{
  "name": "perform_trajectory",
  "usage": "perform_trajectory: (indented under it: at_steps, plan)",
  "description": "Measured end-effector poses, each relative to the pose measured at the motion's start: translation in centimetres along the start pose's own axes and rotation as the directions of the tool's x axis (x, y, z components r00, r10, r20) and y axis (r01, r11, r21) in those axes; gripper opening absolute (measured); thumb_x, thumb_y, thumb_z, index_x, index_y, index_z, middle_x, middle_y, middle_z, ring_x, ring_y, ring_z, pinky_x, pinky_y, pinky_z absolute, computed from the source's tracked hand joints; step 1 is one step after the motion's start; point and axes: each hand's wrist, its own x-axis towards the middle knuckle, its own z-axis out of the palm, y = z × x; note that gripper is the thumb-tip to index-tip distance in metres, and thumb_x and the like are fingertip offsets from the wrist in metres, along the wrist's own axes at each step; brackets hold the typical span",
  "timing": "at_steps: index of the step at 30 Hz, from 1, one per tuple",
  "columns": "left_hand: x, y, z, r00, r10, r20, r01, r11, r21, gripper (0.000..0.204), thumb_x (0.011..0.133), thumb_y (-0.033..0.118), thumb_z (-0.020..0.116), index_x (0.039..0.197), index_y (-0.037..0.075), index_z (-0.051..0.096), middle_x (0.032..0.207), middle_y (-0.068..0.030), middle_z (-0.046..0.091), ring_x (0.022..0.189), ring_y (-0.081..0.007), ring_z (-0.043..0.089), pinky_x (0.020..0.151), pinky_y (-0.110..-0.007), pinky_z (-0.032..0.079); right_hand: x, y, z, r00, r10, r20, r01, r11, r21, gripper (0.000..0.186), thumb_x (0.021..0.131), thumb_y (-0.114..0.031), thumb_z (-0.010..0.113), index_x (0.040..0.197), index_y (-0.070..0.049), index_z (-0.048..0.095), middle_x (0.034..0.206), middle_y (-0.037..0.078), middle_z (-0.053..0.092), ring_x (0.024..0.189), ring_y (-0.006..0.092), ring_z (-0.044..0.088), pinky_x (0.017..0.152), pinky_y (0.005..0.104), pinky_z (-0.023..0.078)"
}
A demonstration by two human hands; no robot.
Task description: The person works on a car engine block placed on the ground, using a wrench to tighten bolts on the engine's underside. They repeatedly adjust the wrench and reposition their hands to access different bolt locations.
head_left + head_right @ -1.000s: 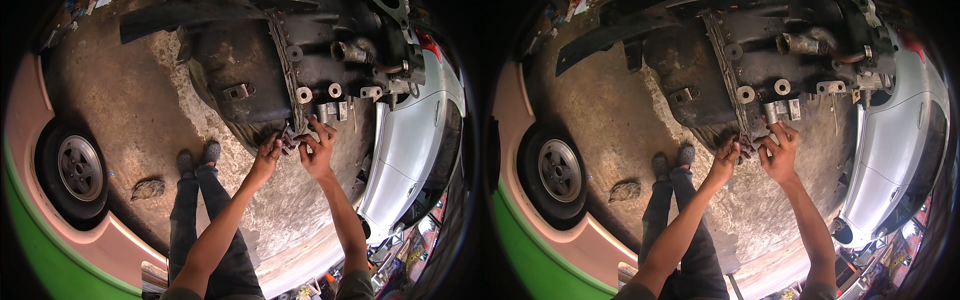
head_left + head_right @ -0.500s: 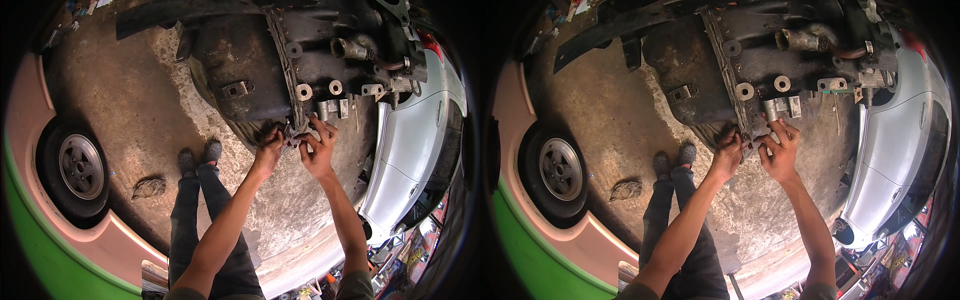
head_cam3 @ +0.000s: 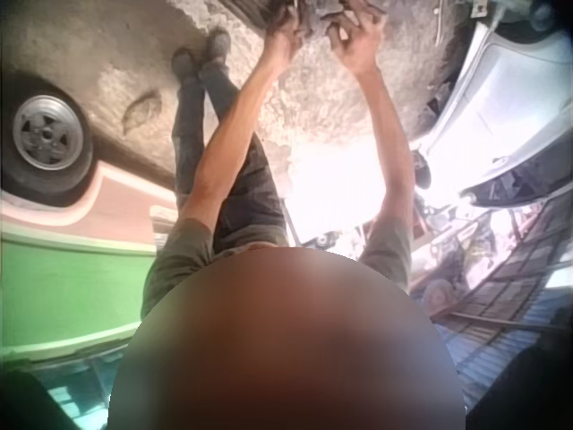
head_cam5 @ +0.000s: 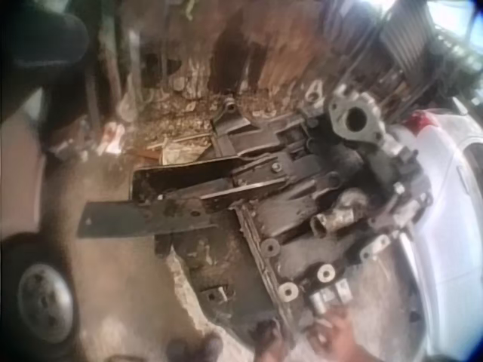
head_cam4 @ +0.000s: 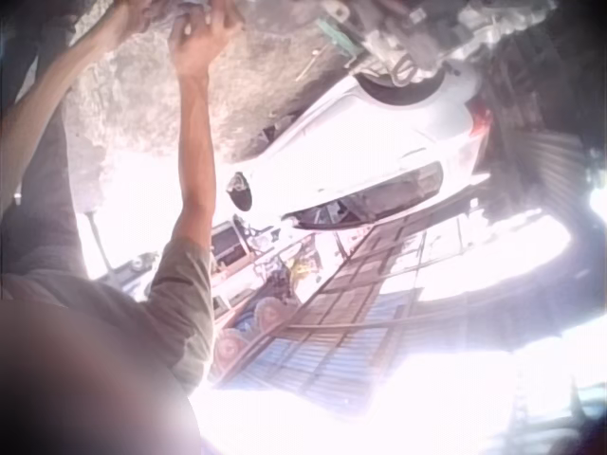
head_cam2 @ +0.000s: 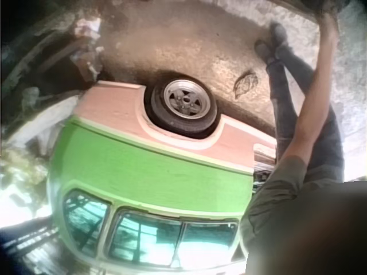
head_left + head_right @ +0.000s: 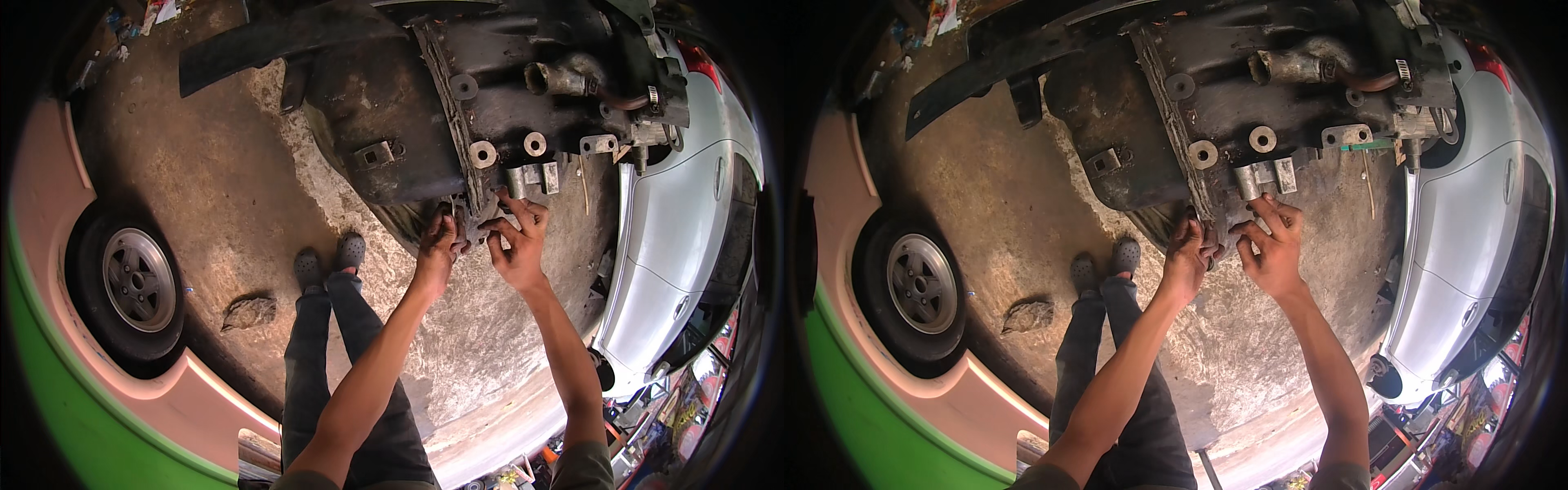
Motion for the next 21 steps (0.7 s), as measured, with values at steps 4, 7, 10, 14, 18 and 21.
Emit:
perform_trajectory:
  at_steps: [4, 7, 10, 14, 18, 21]
  plan:
    - [-2.8, 3.4, 0.8, 0.989, -0.025, -0.143, 0.080, 0.914, 0.399, 0.035, 0.103, 0.030, 0.052, 0.128, 0.007, 0.057, 0.071, 0.0065, 0.038, 0.056, -0.0031, 0.031, 0.048, -0.021, 0.027, 0.0, 0.0, -0.2, 1.000, -0.009, 0.010, 0.009, 1.000, -0.003, 0.022, 0.065, 0.000, 0.068, 0.083, -0.012, 0.073, 0.122, 0.007, 0.060, 0.116, 0.0314, 0.048, 0.101, 0.0417, 0.039]
    - [-4.4, 7.4, 1.5, 0.997, 0.074, -0.035, -0.030, 0.730, 0.683, 0.038, 0.103, 0.026, 0.054, 0.135, 0.008, 0.057, 0.068, 0.0065, 0.045, 0.054, -0.0017, 0.034, 0.046, -0.021, 0.029, 0.0, 0.0, -0.1, 1.000, -0.008, 0.018, 0.008, 1.000, -0.007, 0.021, 0.065, -0.001, 0.068, 0.083, -0.012, 0.073, 0.121, 0.007, 0.060, 0.116, 0.0318, 0.048, 0.100, 0.0421, 0.040]
    - [-4.7, 11.1, 2.4, 1.000, 0.018, -0.011, -0.001, 0.577, 0.817, 0.033, 0.102, 0.021, 0.055, 0.131, 0.006, 0.062, 0.067, 0.0055, 0.052, 0.053, -0.0011, 0.038, 0.046, -0.020, 0.031, 0.1, 0.0, 0.2, 1.000, -0.015, 0.005, 0.015, 1.000, -0.010, 0.021, 0.066, -0.001, 0.068, 0.083, -0.012, 0.073, 0.119, 0.007, 0.060, 0.116, 0.0323, 0.048, 0.100, 0.0431, 0.039]
    - [-3.2, 12.9, 3.9, 0.992, 0.088, 0.089, -0.118, 0.429, 0.896, 0.028, 0.100, 0.016, 0.058, 0.120, -0.001, 0.066, 0.070, 0.0011, 0.059, 0.059, -0.0034, 0.046, 0.053, -0.023, 0.039, 0.0, 0.0, 0.4, 1.000, -0.013, -0.012, 0.013, 1.000, -0.018, 0.021, 0.066, -0.002, 0.068, 0.083, -0.012, 0.073, 0.119, 0.008, 0.059, 0.115, 0.0327, 0.047, 0.100, 0.0447, 0.039]
    - [-2.3, 14.3, 4.8, 0.996, 0.008, 0.085, -0.084, 0.255, 0.963, 0.025, 0.096, 0.013, 0.060, 0.111, -0.006, 0.068, 0.076, -0.0053, 0.066, 0.068, -0.0056, 0.054, 0.062, -0.025, 0.045, -0.1, -0.1, 0.4, 1.000, -0.004, -0.006, 0.004, 1.000, -0.017, 0.021, 0.066, -0.002, 0.068, 0.083, -0.013, 0.073, 0.119, 0.007, 0.059, 0.115, 0.0328, 0.047, 0.101, 0.0449, 0.039]
    - [-2.2, 14.8, 5.6, 0.998, 0.019, 0.055, -0.057, 0.150, 0.987, 0.025, 0.090, 0.014, 0.062, 0.105, -0.006, 0.069, 0.082, -0.0148, 0.068, 0.076, -0.0183, 0.060, 0.069, -0.031, 0.048, -0.1, -0.1, 0.4, 1.000, 0.009, -0.001, -0.009, 1.000, -0.024, 0.020, 0.066, -0.003, 0.068, 0.083, -0.014, 0.073, 0.120, 0.007, 0.058, 0.116, 0.0327, 0.047, 0.101, 0.0447, 0.039]
